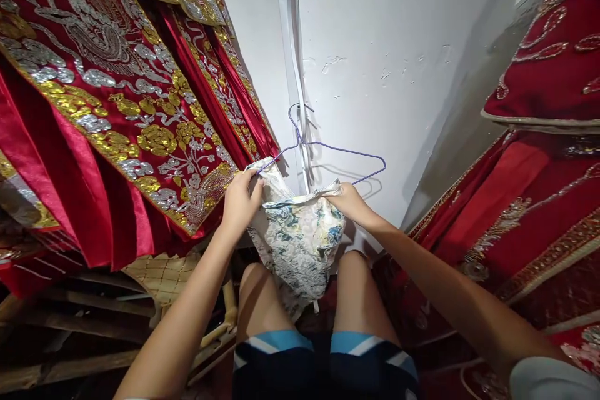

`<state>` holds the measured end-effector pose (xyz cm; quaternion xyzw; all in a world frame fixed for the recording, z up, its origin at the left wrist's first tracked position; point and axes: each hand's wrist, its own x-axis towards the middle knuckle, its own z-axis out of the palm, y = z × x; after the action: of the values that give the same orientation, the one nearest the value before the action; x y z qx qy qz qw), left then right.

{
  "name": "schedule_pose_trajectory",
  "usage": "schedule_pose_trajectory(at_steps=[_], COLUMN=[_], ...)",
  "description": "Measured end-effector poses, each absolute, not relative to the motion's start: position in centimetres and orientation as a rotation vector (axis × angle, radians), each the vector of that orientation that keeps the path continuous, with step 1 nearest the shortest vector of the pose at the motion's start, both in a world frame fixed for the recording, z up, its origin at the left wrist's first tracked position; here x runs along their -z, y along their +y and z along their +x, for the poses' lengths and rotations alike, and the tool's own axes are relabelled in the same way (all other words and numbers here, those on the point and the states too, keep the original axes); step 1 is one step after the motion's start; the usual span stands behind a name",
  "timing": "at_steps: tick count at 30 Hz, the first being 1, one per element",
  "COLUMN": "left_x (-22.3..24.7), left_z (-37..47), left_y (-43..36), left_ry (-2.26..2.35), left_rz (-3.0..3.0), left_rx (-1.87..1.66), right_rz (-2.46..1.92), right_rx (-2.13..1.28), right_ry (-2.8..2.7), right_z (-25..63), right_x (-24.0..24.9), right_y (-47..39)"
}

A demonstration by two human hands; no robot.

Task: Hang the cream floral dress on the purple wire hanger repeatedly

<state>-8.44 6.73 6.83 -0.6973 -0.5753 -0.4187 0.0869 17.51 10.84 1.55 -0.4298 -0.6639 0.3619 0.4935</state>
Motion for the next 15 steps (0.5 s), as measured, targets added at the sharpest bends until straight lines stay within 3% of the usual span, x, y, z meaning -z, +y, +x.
schedule_pose_trajectory(at_steps=[6, 11, 15], left_x=[-9.1, -11.4, -11.3], left_z=[-7.5, -11.4, -14.1], left_y=[6.8, 5.3, 3.2], left_ry=[-2.025, -2.068, -2.209], left_rz=[-2.204, -2.507, -2.399], left_rx=[1.135, 1.109, 1.142], right_rz=[-1.072, -1.132, -1.206], right_rx=[-0.836, -0.565, -0.498], right_ry=[-1.62, -1.728, -1.757], right_z=[17.9, 19.6, 19.3], right_x=[-1.5, -3.7, -4.2], right_y=[10.4, 10.0, 9.6])
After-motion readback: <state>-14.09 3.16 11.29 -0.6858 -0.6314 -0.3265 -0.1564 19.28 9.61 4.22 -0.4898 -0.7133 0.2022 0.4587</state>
